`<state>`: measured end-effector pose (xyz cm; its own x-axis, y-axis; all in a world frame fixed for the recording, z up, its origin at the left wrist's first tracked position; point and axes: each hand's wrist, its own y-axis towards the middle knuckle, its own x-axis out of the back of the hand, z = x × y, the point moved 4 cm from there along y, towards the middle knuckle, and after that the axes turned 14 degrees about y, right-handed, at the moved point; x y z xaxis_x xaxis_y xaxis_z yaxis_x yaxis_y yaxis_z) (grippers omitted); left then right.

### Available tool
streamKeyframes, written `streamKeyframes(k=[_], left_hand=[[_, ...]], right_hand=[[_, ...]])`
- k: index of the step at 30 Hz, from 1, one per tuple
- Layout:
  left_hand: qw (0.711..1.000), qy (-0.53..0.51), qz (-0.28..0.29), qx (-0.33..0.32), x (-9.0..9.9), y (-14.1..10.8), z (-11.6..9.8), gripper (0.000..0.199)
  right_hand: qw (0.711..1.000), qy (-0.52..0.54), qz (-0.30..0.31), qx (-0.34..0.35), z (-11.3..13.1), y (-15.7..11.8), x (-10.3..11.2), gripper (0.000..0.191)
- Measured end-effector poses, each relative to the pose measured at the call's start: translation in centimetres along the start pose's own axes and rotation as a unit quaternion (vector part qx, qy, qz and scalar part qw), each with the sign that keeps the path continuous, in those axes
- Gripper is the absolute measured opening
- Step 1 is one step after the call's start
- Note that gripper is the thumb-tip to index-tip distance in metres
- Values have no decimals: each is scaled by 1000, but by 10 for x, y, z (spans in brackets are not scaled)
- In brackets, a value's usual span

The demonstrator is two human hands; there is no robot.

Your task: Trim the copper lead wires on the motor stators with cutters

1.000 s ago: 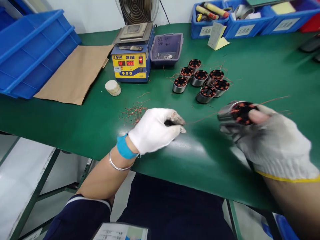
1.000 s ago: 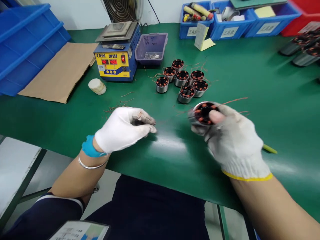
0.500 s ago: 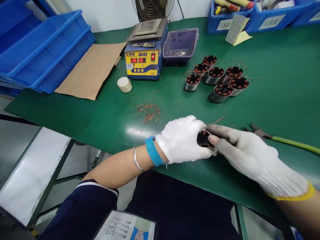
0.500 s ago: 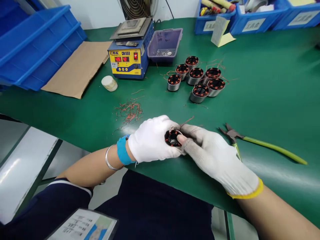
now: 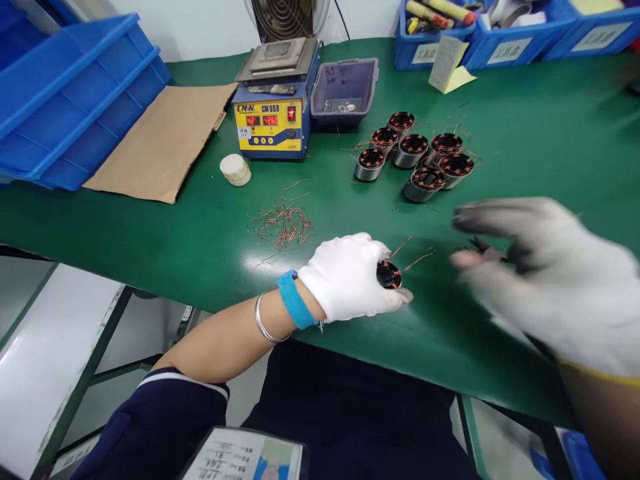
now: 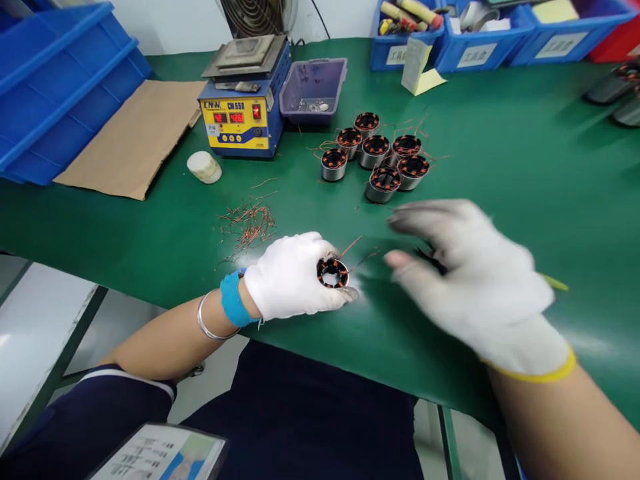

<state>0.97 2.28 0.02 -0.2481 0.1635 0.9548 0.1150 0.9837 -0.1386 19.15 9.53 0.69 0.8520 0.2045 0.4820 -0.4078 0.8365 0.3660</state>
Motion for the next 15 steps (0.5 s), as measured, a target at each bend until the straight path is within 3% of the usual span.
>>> streamKeyframes(k=[2,4,11,13,15], left_hand=[[1000,12,0,-8,1,1,0,39],[999,32,1,-14,2,0,0,43],[997,73,2,-25,4,-3,-2,38],[995,89,8,-37,4,-4,-2,39],[992,114,14,-47,3,-3,-4,41]], right_hand=[[975,-99,133,148,11,-8,-17,18],[952,-141,178,204,14,-10,-26,14],[961,-153,162,162,14,5,-9,14],[967,-133,151,155,19,4,-16,23],[986,-58,137,78,17,6,-27,23]])
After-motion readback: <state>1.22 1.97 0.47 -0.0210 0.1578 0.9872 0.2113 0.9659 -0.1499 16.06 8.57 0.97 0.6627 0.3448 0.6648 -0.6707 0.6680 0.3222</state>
